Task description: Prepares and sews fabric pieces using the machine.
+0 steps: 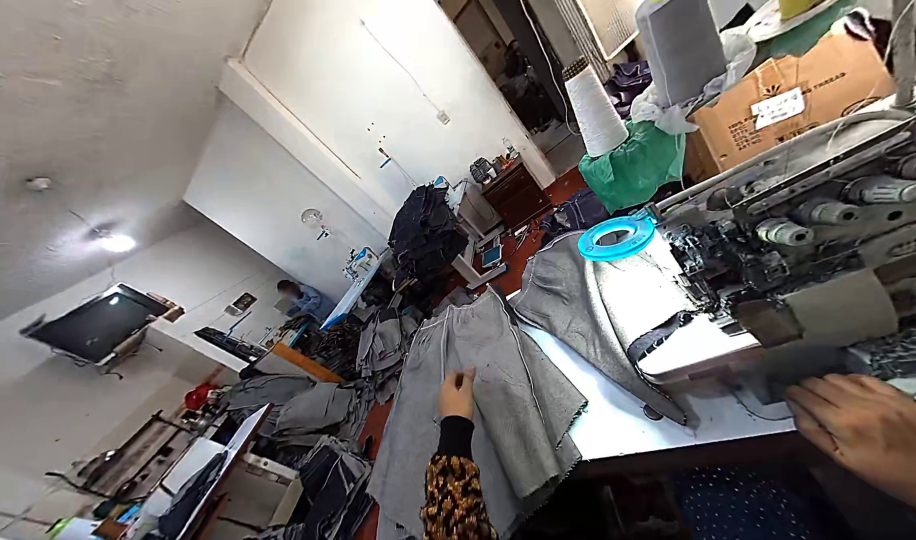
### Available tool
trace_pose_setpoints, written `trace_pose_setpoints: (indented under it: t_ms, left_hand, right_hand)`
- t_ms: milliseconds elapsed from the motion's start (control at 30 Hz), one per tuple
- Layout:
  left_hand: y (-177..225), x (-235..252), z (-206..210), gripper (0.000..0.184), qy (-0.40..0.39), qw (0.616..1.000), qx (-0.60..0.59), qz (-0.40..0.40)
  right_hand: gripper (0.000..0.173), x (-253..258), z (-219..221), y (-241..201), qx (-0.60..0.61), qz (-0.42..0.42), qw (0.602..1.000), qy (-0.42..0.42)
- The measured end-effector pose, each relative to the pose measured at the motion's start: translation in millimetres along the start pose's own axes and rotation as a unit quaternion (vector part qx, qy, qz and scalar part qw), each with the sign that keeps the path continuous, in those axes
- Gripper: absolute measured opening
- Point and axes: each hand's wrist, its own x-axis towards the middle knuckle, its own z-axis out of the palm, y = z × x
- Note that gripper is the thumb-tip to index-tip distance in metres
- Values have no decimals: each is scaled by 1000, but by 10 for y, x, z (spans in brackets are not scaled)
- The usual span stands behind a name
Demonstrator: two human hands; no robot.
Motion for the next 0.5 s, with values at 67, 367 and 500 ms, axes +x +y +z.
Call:
trace_pose_setpoints:
  t_ms: [67,367,500]
  left_hand:
    - [-86,-44,39,44,55,997,23,-52]
    - [415,-697,745,75,-56,960,273,-1]
    - [474,-649,800,48,-96,950,282,-92]
  right_hand:
    - [53,6,-18,8,6,-4,1000,-3]
    - [51,60,-54,-32,-9,-3,1000,3]
    - [50,24,-93,-34,14,11,1000,1]
